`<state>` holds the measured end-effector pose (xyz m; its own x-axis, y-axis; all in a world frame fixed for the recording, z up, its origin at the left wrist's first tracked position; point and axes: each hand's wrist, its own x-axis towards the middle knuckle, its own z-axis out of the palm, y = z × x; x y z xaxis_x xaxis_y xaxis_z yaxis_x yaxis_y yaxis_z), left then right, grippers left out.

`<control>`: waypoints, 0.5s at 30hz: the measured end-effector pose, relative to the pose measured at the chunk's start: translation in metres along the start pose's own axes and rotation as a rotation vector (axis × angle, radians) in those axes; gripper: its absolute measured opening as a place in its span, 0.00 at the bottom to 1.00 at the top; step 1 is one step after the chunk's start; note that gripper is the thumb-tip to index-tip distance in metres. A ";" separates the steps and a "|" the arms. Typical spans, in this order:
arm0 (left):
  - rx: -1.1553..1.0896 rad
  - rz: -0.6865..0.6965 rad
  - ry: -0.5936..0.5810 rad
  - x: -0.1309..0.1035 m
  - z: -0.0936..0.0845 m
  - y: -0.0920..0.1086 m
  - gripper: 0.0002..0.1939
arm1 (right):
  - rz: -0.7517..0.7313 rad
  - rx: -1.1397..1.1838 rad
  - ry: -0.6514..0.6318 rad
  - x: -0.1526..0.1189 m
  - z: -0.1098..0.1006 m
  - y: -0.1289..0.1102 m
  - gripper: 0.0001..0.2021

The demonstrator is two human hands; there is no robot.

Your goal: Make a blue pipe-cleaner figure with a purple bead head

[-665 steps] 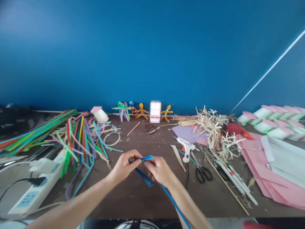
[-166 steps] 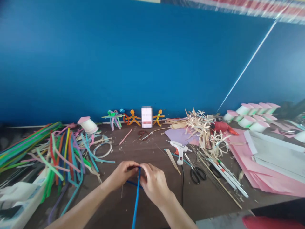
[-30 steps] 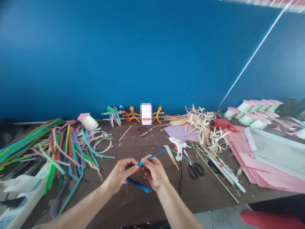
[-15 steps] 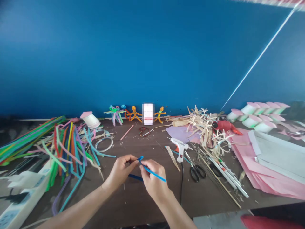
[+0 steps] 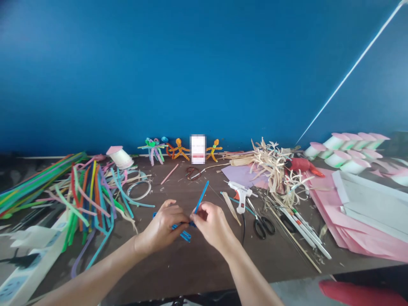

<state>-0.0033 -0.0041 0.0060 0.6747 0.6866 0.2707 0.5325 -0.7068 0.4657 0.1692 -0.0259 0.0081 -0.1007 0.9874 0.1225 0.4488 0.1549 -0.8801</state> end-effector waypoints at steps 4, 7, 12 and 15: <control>-0.206 0.004 0.008 0.002 -0.002 0.001 0.05 | 0.259 0.497 -0.101 0.006 0.007 0.013 0.07; -0.389 -0.059 0.061 0.001 0.000 0.002 0.04 | 0.431 0.852 -0.164 0.003 0.019 0.019 0.12; -0.708 -0.314 0.155 0.001 0.009 0.004 0.05 | 0.562 1.181 -0.096 -0.002 0.034 0.022 0.15; -0.977 -0.551 0.156 0.005 0.015 -0.001 0.05 | 0.534 1.179 -0.031 -0.001 0.033 0.022 0.13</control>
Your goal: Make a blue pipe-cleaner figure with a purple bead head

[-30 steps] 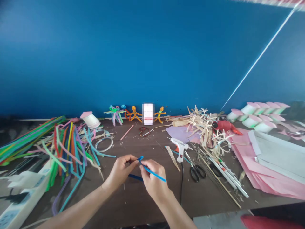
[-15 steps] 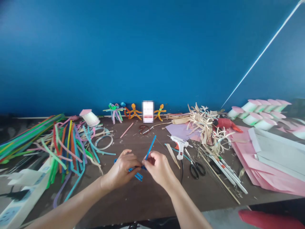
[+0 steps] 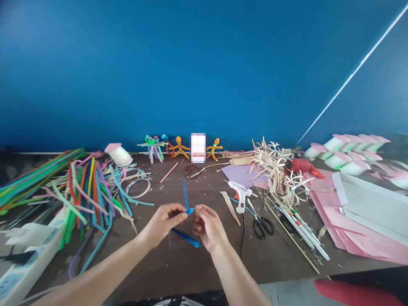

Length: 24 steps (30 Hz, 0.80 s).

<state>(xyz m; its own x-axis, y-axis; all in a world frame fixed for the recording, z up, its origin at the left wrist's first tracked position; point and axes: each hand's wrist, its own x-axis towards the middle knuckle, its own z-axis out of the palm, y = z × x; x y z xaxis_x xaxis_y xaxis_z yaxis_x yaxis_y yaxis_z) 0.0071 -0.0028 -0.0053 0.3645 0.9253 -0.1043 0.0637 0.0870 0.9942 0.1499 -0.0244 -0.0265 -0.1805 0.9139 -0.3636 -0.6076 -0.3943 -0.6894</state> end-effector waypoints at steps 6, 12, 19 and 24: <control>-0.544 -0.394 -0.105 0.016 -0.008 -0.004 0.08 | -0.357 -0.540 0.122 0.001 -0.004 -0.015 0.07; -0.614 -0.432 -0.232 0.019 -0.013 -0.001 0.06 | -0.549 -0.937 -0.044 0.005 -0.007 -0.027 0.12; -0.440 -0.316 -0.266 0.017 -0.013 0.000 0.12 | -0.485 -0.910 0.025 0.005 -0.006 -0.028 0.09; -0.182 -0.116 -0.012 0.015 -0.017 -0.003 0.15 | -0.387 -0.678 0.186 0.005 -0.013 -0.024 0.13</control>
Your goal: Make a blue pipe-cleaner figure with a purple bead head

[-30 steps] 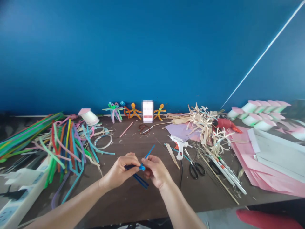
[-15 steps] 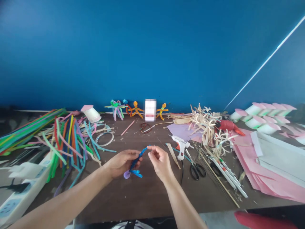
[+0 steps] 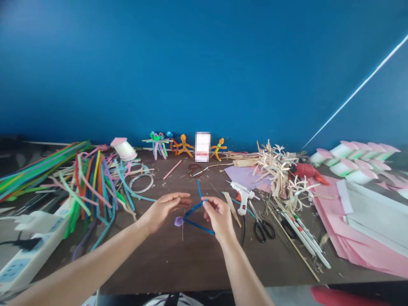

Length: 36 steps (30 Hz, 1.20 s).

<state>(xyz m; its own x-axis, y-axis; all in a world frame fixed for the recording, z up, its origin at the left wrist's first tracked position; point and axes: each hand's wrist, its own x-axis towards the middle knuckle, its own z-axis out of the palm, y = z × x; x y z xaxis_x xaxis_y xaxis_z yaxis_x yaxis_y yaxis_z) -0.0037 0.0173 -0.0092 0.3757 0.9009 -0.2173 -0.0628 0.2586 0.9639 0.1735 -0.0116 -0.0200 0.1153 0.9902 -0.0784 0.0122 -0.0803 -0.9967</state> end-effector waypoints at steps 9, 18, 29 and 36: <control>0.643 0.403 0.049 -0.005 0.028 -0.001 0.13 | -0.037 0.030 0.059 -0.015 0.012 0.004 0.09; 0.638 0.395 0.017 -0.010 0.034 0.006 0.07 | -0.363 -0.302 -0.016 -0.024 0.002 -0.011 0.08; 0.420 0.242 -0.137 -0.022 0.032 0.025 0.07 | -0.643 -0.540 -0.150 -0.010 -0.011 -0.021 0.14; 0.380 0.280 0.019 -0.023 0.033 0.023 0.07 | -0.605 -0.669 -0.130 -0.025 -0.001 -0.030 0.09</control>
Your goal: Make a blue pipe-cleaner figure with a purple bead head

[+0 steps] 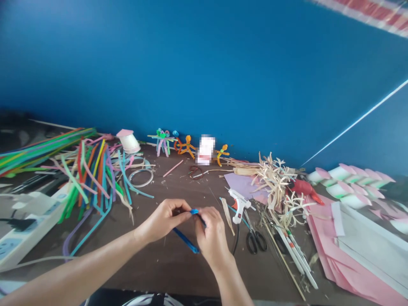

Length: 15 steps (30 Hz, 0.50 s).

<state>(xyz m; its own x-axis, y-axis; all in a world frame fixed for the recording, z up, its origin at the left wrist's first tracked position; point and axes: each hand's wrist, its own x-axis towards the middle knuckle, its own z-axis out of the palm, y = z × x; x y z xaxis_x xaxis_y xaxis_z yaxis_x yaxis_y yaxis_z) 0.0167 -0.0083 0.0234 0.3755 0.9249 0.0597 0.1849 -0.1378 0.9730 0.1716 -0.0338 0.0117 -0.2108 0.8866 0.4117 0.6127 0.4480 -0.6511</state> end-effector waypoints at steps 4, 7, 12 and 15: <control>0.083 0.060 0.059 0.001 0.000 -0.003 0.07 | 0.058 -0.093 -0.074 -0.006 0.000 -0.010 0.11; 0.291 0.167 0.122 0.000 0.000 -0.007 0.06 | 0.064 -0.199 -0.105 -0.011 0.000 -0.014 0.11; 0.653 0.303 0.146 -0.002 -0.002 -0.013 0.07 | 0.073 -0.385 -0.229 -0.015 -0.001 -0.020 0.07; 0.840 0.399 0.088 -0.002 -0.003 -0.013 0.11 | 0.066 -0.429 -0.247 -0.014 -0.005 -0.024 0.07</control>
<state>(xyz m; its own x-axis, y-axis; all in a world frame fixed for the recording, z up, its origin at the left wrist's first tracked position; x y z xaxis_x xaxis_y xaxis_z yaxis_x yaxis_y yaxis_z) 0.0106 -0.0070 0.0118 0.4888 0.7726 0.4052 0.6659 -0.6305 0.3989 0.1639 -0.0574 0.0245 -0.3035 0.9355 0.1812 0.8778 0.3484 -0.3287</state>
